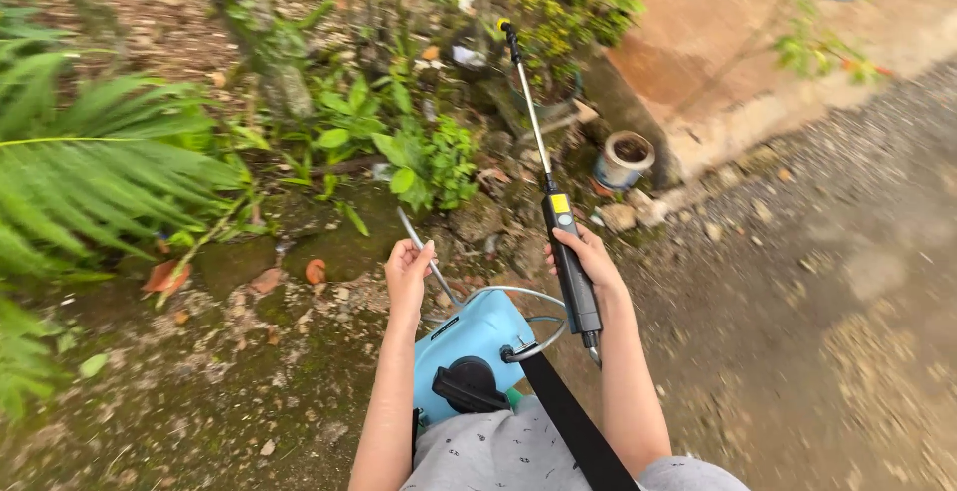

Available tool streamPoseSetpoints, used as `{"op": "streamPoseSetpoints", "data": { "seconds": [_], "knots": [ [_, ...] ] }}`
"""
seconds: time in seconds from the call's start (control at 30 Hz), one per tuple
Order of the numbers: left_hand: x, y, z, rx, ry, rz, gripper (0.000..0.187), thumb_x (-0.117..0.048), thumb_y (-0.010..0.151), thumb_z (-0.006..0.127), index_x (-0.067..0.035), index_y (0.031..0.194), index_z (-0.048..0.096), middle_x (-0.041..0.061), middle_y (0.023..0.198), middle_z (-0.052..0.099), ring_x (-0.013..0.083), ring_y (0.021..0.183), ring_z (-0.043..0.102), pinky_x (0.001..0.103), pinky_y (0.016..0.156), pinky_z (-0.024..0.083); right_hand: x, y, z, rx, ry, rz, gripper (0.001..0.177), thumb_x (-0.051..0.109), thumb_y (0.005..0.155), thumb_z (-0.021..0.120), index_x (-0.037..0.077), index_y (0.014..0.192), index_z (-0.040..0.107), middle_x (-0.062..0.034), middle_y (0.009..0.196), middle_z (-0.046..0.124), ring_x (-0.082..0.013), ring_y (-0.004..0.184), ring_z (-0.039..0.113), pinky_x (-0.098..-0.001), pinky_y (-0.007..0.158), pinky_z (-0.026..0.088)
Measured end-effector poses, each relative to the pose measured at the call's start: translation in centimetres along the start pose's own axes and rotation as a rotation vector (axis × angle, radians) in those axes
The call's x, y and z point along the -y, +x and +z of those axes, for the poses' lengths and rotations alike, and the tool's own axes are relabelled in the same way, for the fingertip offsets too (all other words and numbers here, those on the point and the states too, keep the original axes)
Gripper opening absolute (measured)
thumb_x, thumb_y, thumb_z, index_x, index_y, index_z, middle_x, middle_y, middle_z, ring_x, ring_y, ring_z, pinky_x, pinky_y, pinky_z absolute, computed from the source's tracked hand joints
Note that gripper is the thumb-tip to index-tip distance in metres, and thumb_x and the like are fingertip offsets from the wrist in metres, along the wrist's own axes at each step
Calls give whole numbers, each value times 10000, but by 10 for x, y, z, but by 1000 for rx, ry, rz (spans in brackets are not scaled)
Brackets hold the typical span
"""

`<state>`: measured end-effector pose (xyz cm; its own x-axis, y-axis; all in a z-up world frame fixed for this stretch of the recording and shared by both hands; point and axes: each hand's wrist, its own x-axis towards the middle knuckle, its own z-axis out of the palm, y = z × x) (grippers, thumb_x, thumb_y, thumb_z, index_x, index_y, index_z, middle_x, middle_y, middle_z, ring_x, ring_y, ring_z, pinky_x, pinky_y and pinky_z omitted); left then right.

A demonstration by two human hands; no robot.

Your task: The person uses a backpack sprayer to apply liquid to various plants in a garden area. They move along a path, spraying potted plants, ground cover, and small trees while walking forward.

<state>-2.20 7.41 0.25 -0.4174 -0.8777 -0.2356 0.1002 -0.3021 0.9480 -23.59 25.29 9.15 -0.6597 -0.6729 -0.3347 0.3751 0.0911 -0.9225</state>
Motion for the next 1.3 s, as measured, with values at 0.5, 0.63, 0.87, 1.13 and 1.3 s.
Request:
{"op": "streamPoseSetpoints", "data": {
  "seconds": [0.5, 0.63, 0.87, 1.13, 1.3],
  "knots": [
    [22, -52, 36, 209, 8, -19, 192, -224, 970, 735, -85, 1036, 620, 66, 872, 667, 134, 772, 637, 253, 704, 528, -13, -92, -82, -177, 84, -25, 241, 187, 944, 698, -4, 1044, 591, -242, 760, 649, -290, 633, 720, -422, 542, 643],
    [21, -55, 39, 202, -11, -5, 210, -230, 954, 748, -85, 1010, 606, 33, 855, 659, 95, 778, 629, 221, 710, 514, -13, -93, -82, -167, 87, -38, 240, 186, 949, 692, -8, 1044, 587, -241, 764, 645, -292, 640, 721, -431, 549, 643],
    [29, -45, 45, 194, -14, 9, 212, -229, 954, 752, -85, 1005, 605, 38, 851, 660, 107, 768, 627, 227, 687, 506, -14, -79, -87, -142, 127, -14, 261, 208, 945, 694, 6, 1067, 582, -226, 778, 644, -274, 644, 716, -407, 530, 640],
    [23, -19, 59, 167, 14, 28, 204, -214, 966, 740, -70, 1036, 615, 57, 875, 650, 137, 801, 639, 262, 712, 504, -9, -28, -97, -160, 159, -28, 292, 268, 981, 674, 9, 1062, 565, -239, 794, 663, -279, 651, 713, -413, 536, 634],
    [39, 21, 90, 126, 24, -13, 216, -247, 948, 758, -100, 1015, 614, 39, 871, 665, 104, 813, 627, 251, 749, 511, -6, 22, -111, -228, 41, 54, 332, 340, 993, 664, 29, 1026, 551, -221, 780, 689, -272, 629, 727, -420, 527, 632]
  ]
}}
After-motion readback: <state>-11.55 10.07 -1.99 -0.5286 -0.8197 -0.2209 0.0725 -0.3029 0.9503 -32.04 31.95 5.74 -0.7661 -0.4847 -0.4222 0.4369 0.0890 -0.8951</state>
